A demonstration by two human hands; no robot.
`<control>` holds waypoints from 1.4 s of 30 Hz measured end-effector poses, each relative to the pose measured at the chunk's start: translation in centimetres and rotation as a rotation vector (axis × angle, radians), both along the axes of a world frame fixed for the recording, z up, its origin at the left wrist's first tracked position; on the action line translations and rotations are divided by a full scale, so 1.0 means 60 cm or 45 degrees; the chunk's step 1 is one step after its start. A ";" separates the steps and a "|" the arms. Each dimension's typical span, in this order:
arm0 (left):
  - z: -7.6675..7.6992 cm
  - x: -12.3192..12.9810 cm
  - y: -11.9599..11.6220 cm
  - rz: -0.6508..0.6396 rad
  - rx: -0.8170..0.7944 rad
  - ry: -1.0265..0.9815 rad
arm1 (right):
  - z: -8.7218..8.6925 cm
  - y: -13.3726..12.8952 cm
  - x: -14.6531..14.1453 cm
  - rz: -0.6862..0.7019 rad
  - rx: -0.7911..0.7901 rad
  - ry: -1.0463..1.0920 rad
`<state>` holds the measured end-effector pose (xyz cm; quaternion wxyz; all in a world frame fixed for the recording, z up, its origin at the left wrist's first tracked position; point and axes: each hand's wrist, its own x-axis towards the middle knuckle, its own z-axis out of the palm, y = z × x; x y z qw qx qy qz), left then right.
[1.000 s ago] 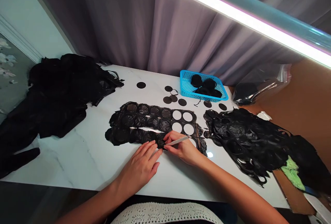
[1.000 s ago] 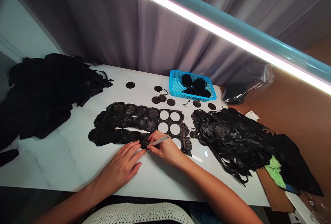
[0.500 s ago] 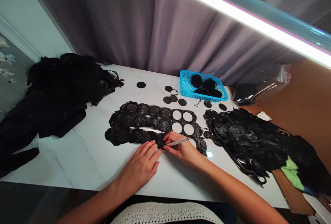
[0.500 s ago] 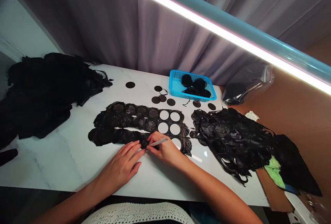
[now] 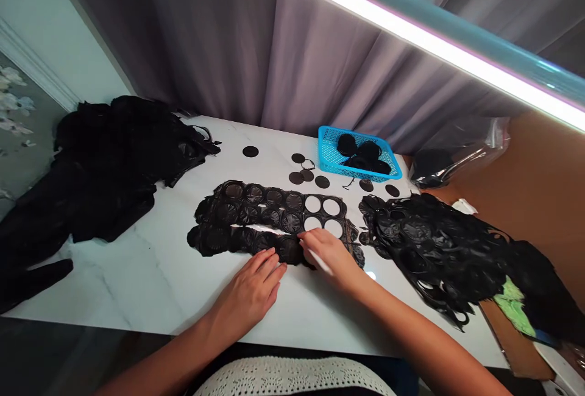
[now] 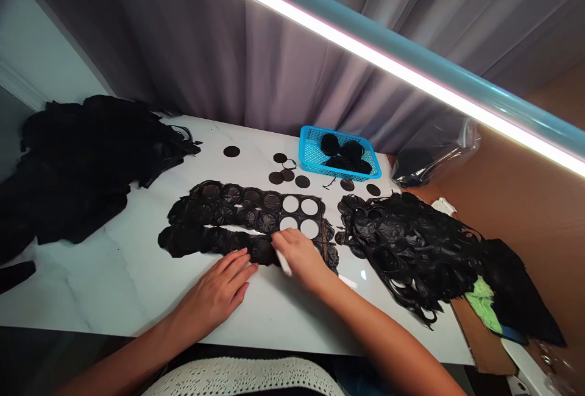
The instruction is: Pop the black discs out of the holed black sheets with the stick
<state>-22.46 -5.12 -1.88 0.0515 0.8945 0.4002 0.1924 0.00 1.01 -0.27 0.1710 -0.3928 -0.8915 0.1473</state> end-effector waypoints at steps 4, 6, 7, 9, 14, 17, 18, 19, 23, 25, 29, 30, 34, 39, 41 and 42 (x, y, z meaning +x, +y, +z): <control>0.001 -0.002 -0.003 0.004 -0.026 -0.008 | 0.003 0.016 0.023 -0.139 -0.200 0.268; 0.009 -0.002 -0.002 0.009 -0.042 -0.030 | 0.007 0.024 0.030 -0.148 -0.253 0.412; 0.015 -0.001 0.000 0.011 -0.050 -0.040 | 0.009 0.030 0.033 -0.165 -0.272 0.484; 0.029 0.003 0.012 0.010 -0.062 -0.042 | 0.012 0.049 0.035 -0.210 -0.299 0.605; 0.042 0.019 0.087 0.021 0.003 0.086 | 0.005 0.129 0.027 -0.273 -0.294 0.689; 0.023 0.026 0.131 0.025 0.012 0.183 | -0.008 0.168 0.014 -0.223 -0.349 0.639; 0.015 0.028 0.140 0.030 0.006 0.201 | -0.012 0.177 0.009 -0.205 -0.373 0.629; 0.007 0.029 0.146 0.038 0.001 0.209 | -0.016 0.183 0.006 -0.184 -0.393 0.620; -0.012 0.030 0.145 0.060 -0.018 0.201 | -0.023 0.192 -0.001 -0.106 -0.432 0.584; -0.014 0.030 0.142 0.059 -0.029 0.191 | -0.023 0.192 -0.001 -0.100 -0.441 0.588; -0.014 0.030 0.142 0.061 -0.061 0.175 | -0.019 0.192 -0.001 -0.102 -0.457 0.589; -0.013 0.030 0.143 0.060 -0.069 0.175 | -0.017 0.192 -0.002 -0.104 -0.466 0.586; -0.008 0.030 0.144 0.064 -0.097 0.176 | -0.012 0.194 -0.001 -0.112 -0.508 0.570; -0.006 0.030 0.142 0.062 -0.119 0.156 | -0.014 0.192 0.000 -0.081 -0.445 0.517; -0.007 0.031 0.141 0.070 -0.127 0.144 | -0.015 0.182 -0.005 -0.030 -0.349 0.435; -0.007 0.031 0.140 0.074 -0.131 0.140 | -0.015 0.176 -0.008 0.016 -0.272 0.350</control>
